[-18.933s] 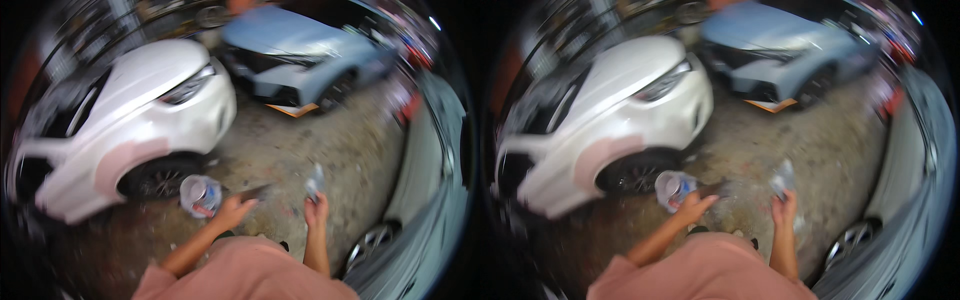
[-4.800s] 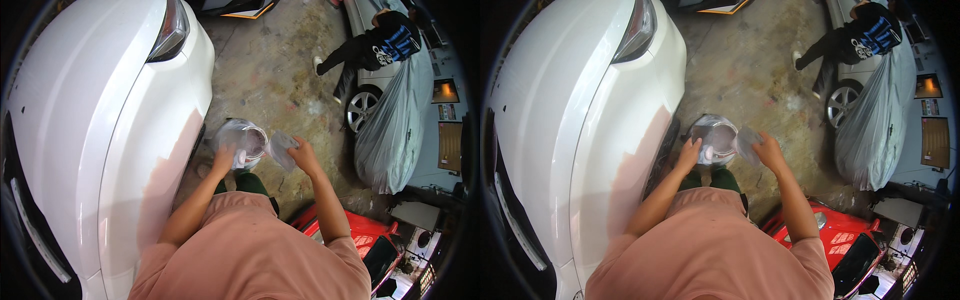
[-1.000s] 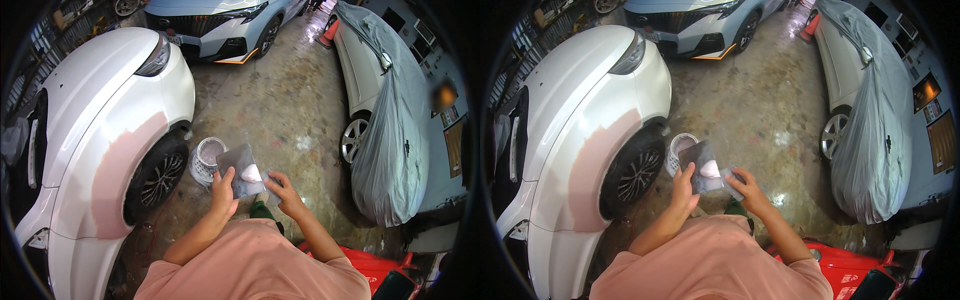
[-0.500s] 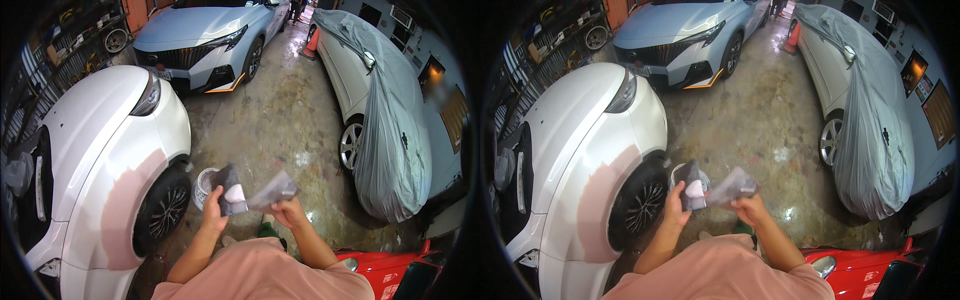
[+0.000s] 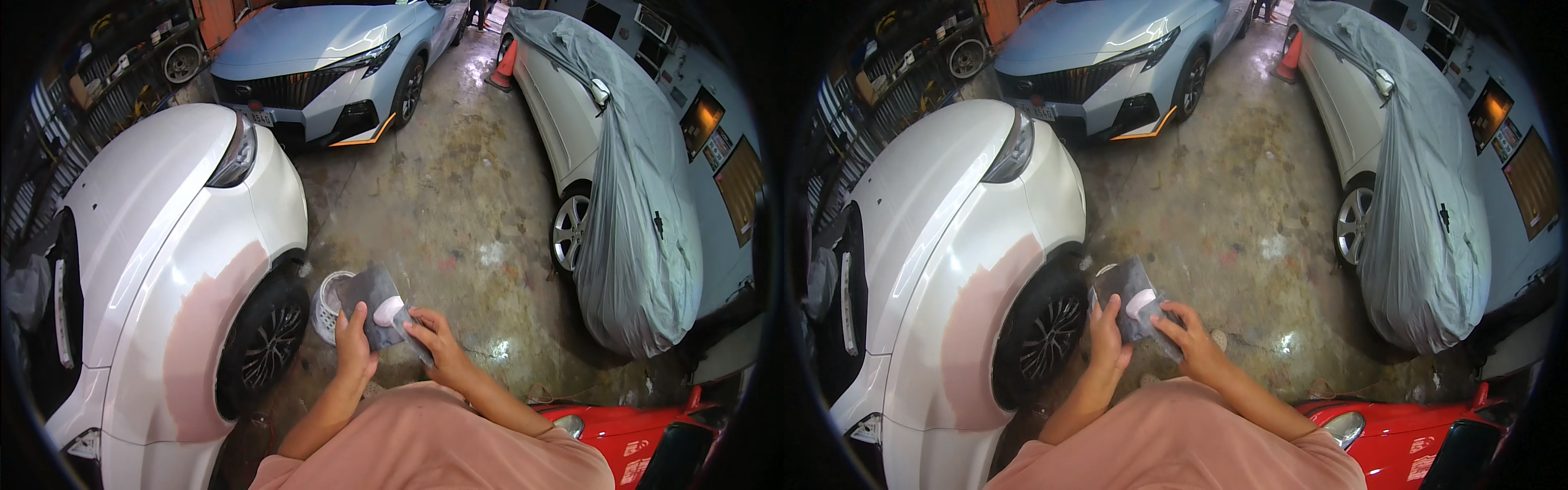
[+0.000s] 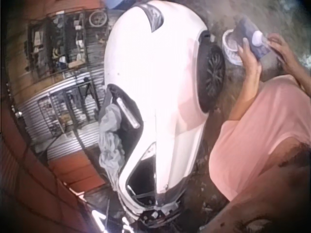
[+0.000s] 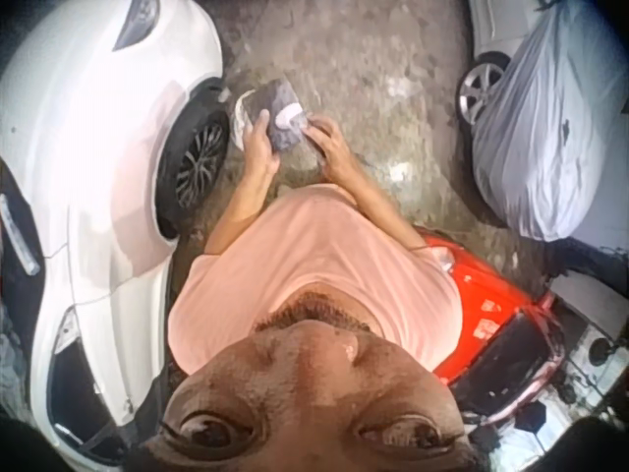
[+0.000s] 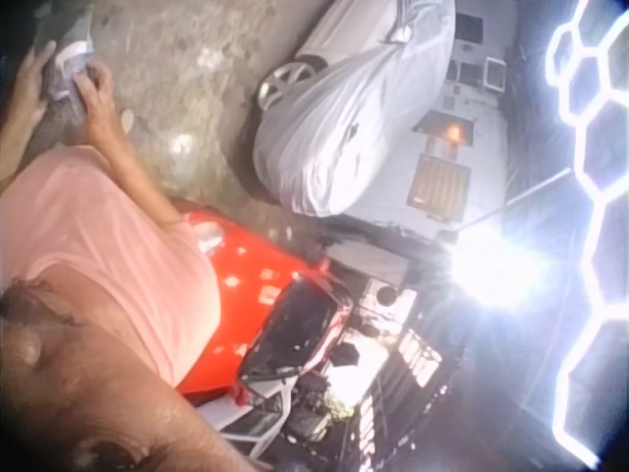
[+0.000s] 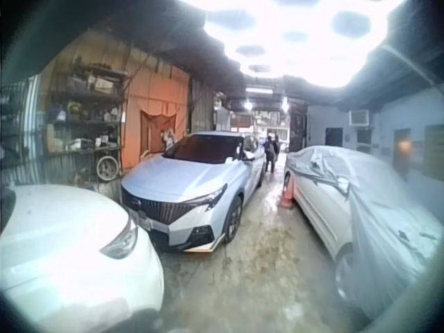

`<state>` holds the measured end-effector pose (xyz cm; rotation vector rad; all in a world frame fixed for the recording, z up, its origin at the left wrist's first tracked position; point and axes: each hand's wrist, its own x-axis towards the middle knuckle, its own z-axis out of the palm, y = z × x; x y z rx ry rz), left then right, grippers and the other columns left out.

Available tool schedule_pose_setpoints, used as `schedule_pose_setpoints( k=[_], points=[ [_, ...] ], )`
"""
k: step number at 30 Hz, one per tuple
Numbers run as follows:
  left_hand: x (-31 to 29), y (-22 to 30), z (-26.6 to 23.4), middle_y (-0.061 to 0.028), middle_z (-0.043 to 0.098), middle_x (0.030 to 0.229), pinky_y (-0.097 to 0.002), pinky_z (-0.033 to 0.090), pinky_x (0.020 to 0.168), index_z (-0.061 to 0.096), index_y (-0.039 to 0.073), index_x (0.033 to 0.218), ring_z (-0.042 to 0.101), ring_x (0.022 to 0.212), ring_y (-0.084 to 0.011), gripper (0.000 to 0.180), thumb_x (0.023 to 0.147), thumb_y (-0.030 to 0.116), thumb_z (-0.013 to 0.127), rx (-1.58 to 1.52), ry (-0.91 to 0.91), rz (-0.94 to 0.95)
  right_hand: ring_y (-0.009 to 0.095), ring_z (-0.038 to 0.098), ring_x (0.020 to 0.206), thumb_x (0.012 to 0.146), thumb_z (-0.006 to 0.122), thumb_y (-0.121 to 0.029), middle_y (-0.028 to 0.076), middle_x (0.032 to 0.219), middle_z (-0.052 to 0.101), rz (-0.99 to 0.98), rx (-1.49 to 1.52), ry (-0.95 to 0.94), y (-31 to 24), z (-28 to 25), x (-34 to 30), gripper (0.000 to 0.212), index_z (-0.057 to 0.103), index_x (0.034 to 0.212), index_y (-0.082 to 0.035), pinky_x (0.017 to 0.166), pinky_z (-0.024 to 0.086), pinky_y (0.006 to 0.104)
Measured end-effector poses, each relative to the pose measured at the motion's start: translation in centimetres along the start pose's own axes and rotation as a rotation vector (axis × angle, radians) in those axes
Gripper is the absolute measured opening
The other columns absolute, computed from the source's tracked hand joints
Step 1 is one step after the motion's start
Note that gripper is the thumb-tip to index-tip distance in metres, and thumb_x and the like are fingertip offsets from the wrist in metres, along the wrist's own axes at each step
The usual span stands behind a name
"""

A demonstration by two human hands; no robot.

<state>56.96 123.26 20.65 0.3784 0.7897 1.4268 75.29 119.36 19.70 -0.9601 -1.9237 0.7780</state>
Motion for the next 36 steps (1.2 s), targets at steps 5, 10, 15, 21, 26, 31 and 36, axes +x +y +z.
schedule_pose_setpoints(
  k=[5,10,15,21,26,31,36],
  points=[
    [-0.1,1.6,-0.7,-0.0086,0.062,0.126,-0.038,0.05,0.098,0.05,0.003,0.137,0.061,0.114,-0.0215,0.036,0.104,0.016,0.054,-0.005,0.03,0.036,0.039,0.051,0.129,0.063,0.066,0.019,0.017,0.141,0.05,0.105,-0.36,-0.139,2.7,-1.5,-0.8,0.08,0.06,0.136,-0.013,0.107,0.045,0.0447],
    [0.6,2.5,-2.4,-0.0089,0.062,0.127,-0.0329,0.044,0.102,0.055,0.0,0.134,0.056,0.117,-0.0191,0.035,0.105,0.02,0.053,0.482,-0.149,0.12,0.037,0.055,0.124,0.072,0.062,0.013,0.012,0.128,0.061,-0.05,-0.505,-0.005,1.7,-6.6,3.2,0.062,0.066,0.126,-0.015,0.108,0.044,0.0498],
    [-0.7,3.2,-0.2,-0.0206,0.063,0.077,-0.0404,0.046,0.068,0.058,-0.009,0.114,0.059,0.07,-0.024,0.039,0.106,0.029,0.051,0.962,-0.223,0.339,0.03,0.057,0.122,0.074,0.066,0.005,0.007,0.125,0.062,-0.195,-0.666,-0.205,-1.5,-6.6,6.6,0.055,0.068,0.124,-0.019,0.11,0.039,0.0566],
    [-0.7,3.3,0.4,-0.0271,0.06,0.072,-0.0445,0.045,0.062,0.058,-0.009,0.108,0.061,0.066,-0.0392,0.035,0.105,0.025,0.053,1.058,-0.114,0.358,0.026,0.057,0.123,0.073,0.068,-0.002,0.004,0.124,0.063,-0.296,-0.502,-0.296,-2.0,-3.0,4.5,0.05,0.07,0.12,-0.019,0.111,0.04,0.0554],
    [-0.5,2.6,-0.5,-0.028,0.059,0.069,-0.0475,0.042,0.058,0.058,-0.008,0.104,0.059,0.066,-0.0475,0.032,0.105,0.023,0.053,1.072,-0.107,0.401,0.026,0.056,0.125,0.076,0.071,-0.014,0.005,0.127,0.062,-0.302,-0.418,-0.379,-2.0,-1.5,2.2,0.045,0.069,0.121,-0.02,0.111,0.039,0.0559],
    [-0.2,3.7,0.8,-0.0273,0.059,0.07,-0.0475,0.042,0.059,0.058,-0.008,0.103,0.059,0.067,-0.0474,0.031,0.105,0.023,0.053,1.045,-0.07,0.465,0.028,0.055,0.127,0.08,0.074,-0.018,0.007,0.129,0.061,-0.21,-0.421,-0.451,-1.1,-1.2,0.2,0.045,0.067,0.124,-0.019,0.113,0.036,0.0571],
    [0.7,2.0,-0.8,-0.0151,0.068,0.103,-0.0369,0.05,0.084,0.057,-0.006,0.122,0.066,0.096,-0.0268,0.03,0.106,0.019,0.051,0.601,-0.032,0.332,0.036,0.053,0.13,0.082,0.075,-0.013,0.013,0.131,0.059,-0.243,-0.229,-0.176,-5.0,-2.6,1.0,0.048,0.066,0.128,-0.019,0.111,0.039,0.0594]
  ],
)
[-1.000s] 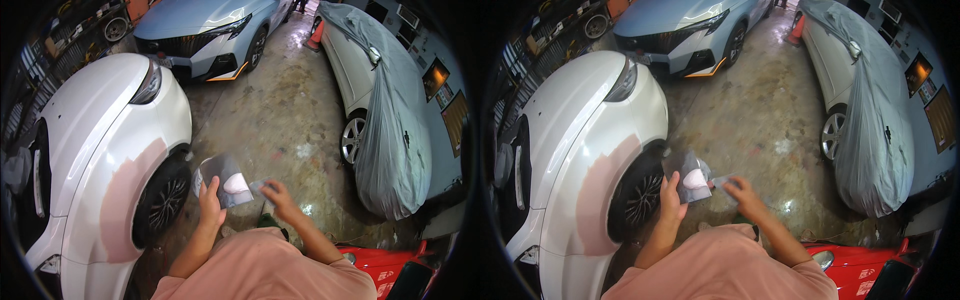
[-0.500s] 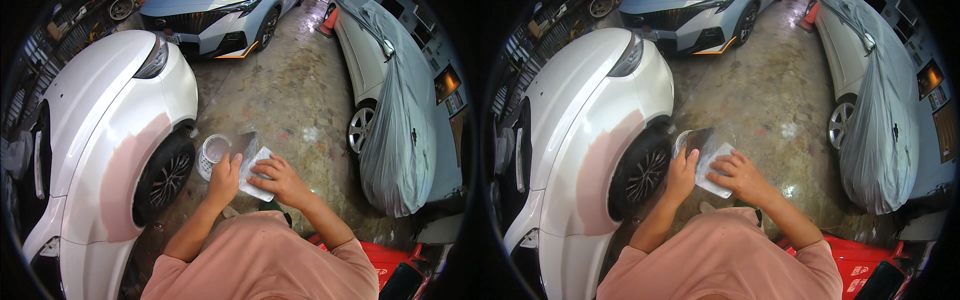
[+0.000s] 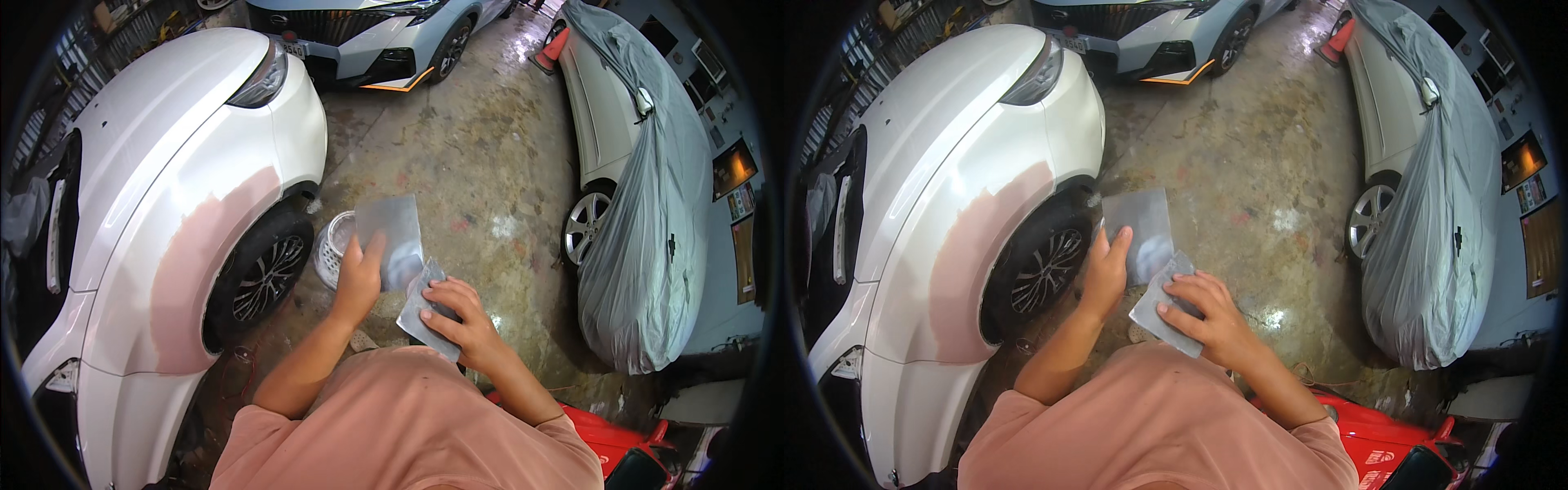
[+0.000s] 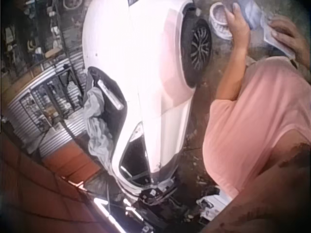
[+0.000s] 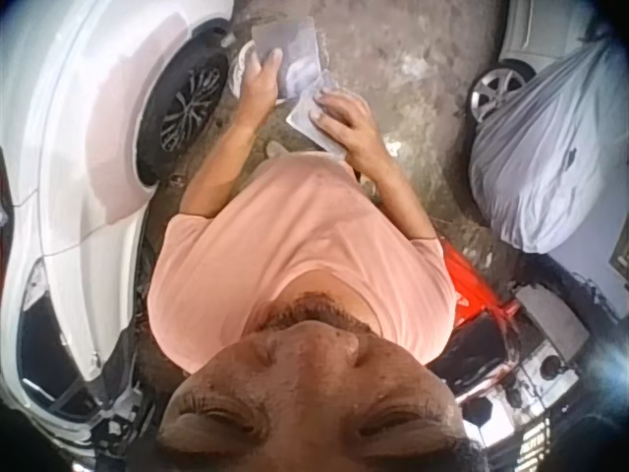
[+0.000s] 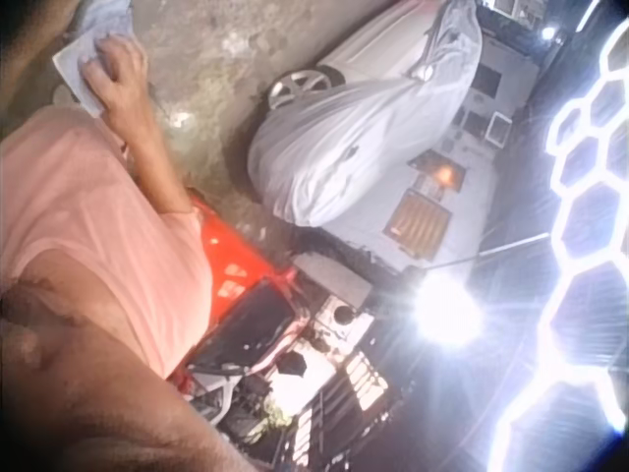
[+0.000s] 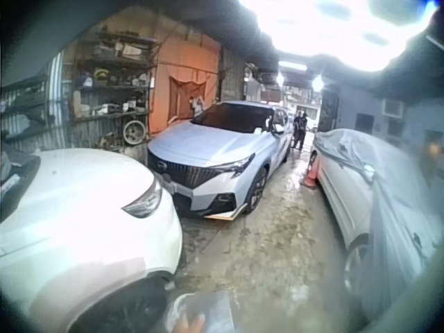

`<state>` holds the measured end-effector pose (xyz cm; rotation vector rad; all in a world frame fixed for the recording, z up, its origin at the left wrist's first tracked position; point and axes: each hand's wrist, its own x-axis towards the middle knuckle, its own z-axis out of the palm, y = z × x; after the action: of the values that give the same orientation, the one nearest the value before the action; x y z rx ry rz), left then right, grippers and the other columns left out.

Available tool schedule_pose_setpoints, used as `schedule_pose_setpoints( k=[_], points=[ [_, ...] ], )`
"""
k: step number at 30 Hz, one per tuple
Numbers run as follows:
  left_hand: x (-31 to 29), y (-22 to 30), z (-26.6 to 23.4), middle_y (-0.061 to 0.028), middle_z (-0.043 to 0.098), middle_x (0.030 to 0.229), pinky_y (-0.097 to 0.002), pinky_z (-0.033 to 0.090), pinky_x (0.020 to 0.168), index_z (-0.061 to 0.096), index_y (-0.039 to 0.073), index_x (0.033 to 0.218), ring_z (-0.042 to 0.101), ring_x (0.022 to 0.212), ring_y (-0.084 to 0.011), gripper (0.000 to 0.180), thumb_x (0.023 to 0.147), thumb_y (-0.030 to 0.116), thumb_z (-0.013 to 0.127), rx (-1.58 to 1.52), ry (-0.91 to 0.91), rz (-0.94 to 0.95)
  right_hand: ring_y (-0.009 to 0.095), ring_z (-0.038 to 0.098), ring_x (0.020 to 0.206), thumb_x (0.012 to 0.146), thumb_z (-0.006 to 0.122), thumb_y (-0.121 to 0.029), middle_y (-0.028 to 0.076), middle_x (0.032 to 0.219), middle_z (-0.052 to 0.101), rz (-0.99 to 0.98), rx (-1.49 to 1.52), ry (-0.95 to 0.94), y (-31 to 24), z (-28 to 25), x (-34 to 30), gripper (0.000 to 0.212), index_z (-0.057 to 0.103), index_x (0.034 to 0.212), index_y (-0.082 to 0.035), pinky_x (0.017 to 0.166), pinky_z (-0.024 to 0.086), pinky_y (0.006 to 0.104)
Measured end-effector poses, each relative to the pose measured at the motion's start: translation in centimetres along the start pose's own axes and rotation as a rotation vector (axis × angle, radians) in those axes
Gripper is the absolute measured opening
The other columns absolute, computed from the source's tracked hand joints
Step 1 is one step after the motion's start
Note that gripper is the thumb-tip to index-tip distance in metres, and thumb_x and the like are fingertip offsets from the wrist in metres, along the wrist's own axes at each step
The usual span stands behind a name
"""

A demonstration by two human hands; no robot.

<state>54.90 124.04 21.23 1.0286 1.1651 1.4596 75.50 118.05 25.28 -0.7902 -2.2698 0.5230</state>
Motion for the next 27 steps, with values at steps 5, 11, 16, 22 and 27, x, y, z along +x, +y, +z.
schedule_pose_setpoints(
  k=[5,11,16,22,27],
  points=[
    [-3.0,-1.1,1.2,-0.0094,0.059,0.128,-0.0376,0.046,0.101,0.048,-0.001,0.137,0.058,0.116,-0.02,0.036,0.105,0.014,0.051,-0.567,0.035,-0.401,0.04,0.052,0.132,0.076,0.08,-0.009,0.016,0.135,0.053,-0.084,0.054,0.061,0.4,1.1,-0.6,0.059,0.064,0.132,-0.02,0.108,0.042,0.0582],
    [-5.1,-4.1,0.4,-0.0094,0.061,0.128,-0.0423,0.049,0.101,0.052,0.003,0.137,0.062,0.114,-0.022,0.035,0.105,0.018,0.054,-0.565,0.139,-0.392,0.04,0.049,0.132,0.073,0.079,0.001,0.016,0.139,0.049,0.114,0.122,0.112,3.5,4.0,-3.6,0.069,0.062,0.137,-0.02,0.107,0.044,0.0509],
    [-5.5,-1.8,0.0,-0.0091,0.063,0.127,-0.0431,0.049,0.101,0.054,0.004,0.135,0.062,0.116,-0.0236,0.035,0.104,0.019,0.055,-0.688,0.112,-0.461,0.036,0.05,0.13,0.075,0.062,0.019,0.015,0.139,0.051,0.324,0.007,-0.05,6.2,4.3,-6.7,0.071,0.057,0.139,-0.012,0.106,0.045,0.0424],
    [-5.0,0.4,-0.3,-0.0066,0.063,0.123,-0.0396,0.051,0.099,0.054,0.007,0.131,0.062,0.113,-0.0203,0.032,0.101,0.017,0.059,-0.861,-0.036,-0.665,0.025,0.059,0.118,0.083,0.058,0.013,0.009,0.124,0.062,0.805,1.186,0.622,7.3,4.9,-5.2,0.05,0.057,0.13,-0.002,0.101,0.046,0.04],
    [-5.5,-1.6,0.8,-0.0063,0.064,0.127,-0.0377,0.049,0.099,0.056,0.003,0.134,0.061,0.113,-0.0196,0.036,0.101,0.017,0.059,-0.536,0.013,-0.474,0.022,0.06,0.115,0.083,0.059,0.012,0.008,0.121,0.063,0.711,1.305,0.671,5.2,3.1,-2.7,0.05,0.055,0.131,-0.002,0.1,0.047,0.0388]
  ],
)
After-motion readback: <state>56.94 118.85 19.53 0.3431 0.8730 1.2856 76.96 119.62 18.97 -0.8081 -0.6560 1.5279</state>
